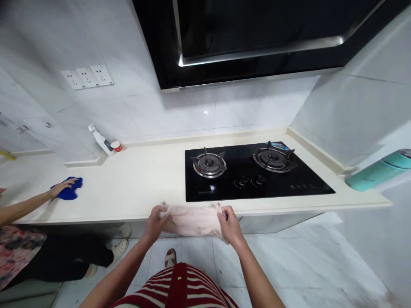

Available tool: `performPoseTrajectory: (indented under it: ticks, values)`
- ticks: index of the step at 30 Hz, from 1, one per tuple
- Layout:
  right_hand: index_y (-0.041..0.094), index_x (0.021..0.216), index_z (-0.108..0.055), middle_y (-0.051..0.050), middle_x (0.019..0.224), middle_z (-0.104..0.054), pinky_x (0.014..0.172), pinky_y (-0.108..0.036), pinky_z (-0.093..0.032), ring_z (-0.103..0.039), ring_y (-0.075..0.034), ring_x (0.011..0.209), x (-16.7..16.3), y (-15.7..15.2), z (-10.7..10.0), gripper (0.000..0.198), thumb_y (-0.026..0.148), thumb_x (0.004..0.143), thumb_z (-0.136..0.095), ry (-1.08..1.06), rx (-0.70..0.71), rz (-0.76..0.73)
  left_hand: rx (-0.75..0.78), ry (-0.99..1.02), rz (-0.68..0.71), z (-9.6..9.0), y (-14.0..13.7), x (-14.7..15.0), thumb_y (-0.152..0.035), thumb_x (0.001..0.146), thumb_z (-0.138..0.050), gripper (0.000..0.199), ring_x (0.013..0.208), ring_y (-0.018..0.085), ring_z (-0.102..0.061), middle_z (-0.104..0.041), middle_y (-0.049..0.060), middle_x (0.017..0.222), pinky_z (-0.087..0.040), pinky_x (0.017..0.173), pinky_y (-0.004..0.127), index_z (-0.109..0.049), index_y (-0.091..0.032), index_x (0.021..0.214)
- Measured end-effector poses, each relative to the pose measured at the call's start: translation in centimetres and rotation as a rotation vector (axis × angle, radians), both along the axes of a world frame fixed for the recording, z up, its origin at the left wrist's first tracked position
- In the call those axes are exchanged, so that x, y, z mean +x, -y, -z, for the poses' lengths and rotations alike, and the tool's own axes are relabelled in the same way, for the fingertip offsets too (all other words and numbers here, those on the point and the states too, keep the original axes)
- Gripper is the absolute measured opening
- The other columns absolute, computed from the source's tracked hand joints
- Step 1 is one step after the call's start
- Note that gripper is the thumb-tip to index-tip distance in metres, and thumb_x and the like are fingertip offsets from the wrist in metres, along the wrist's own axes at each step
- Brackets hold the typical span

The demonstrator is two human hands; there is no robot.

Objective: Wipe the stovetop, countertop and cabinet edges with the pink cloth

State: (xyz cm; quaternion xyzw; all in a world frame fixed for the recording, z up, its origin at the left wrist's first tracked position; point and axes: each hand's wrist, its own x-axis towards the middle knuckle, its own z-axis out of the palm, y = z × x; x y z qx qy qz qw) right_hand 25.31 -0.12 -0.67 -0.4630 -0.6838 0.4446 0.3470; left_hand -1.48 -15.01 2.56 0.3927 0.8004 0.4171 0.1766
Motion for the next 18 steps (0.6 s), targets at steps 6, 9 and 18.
performPoseTrajectory:
  ticks: [6, 9, 18]
  values:
    - [0.020, 0.104, -0.062, -0.017, 0.129, -0.053, 0.098, -0.049, -0.043, -0.049, -0.033, 0.119, -1.5, -3.6, 1.0, 0.044, 0.053, 0.076, -0.056, 0.113, 0.119, 0.117, -0.089, -0.204, -0.196, -1.2, -2.6, -2.3, -0.020, 0.068, -0.079, 0.049, 0.141, 0.040, -0.038, -0.047, 0.016, 0.145, -0.038, 0.111, 0.057, -0.067, -0.023, 0.116]
    - [0.019, 0.115, -0.064, -0.019, 0.144, -0.045, 0.107, -0.056, -0.036, -0.041, -0.037, 0.133, -1.6, -5.0, 2.8, 0.049, 0.052, 0.081, -0.049, 0.274, 0.161, 0.199, -0.203, -0.367, -0.220, -0.8, -3.5, -1.4, -0.031, 0.076, -0.077, 0.062, 0.150, 0.044, -0.023, -0.028, 0.017, 0.163, -0.034, 0.112, 0.063, -0.060, -0.027, 0.136]
    - [0.015, 0.152, -0.042, -0.019, 0.164, -0.025, 0.117, -0.066, -0.013, -0.011, -0.040, 0.153, -3.8, -7.0, 7.7, 0.075, 0.062, 0.095, -0.026, 0.626, 0.142, 0.130, -0.217, -0.547, 0.404, 5.8, -10.4, 5.7, -0.066, 0.088, -0.052, 0.072, 0.154, 0.046, -0.009, -0.010, 0.007, 0.171, -0.010, 0.119, 0.070, -0.043, -0.036, 0.153]
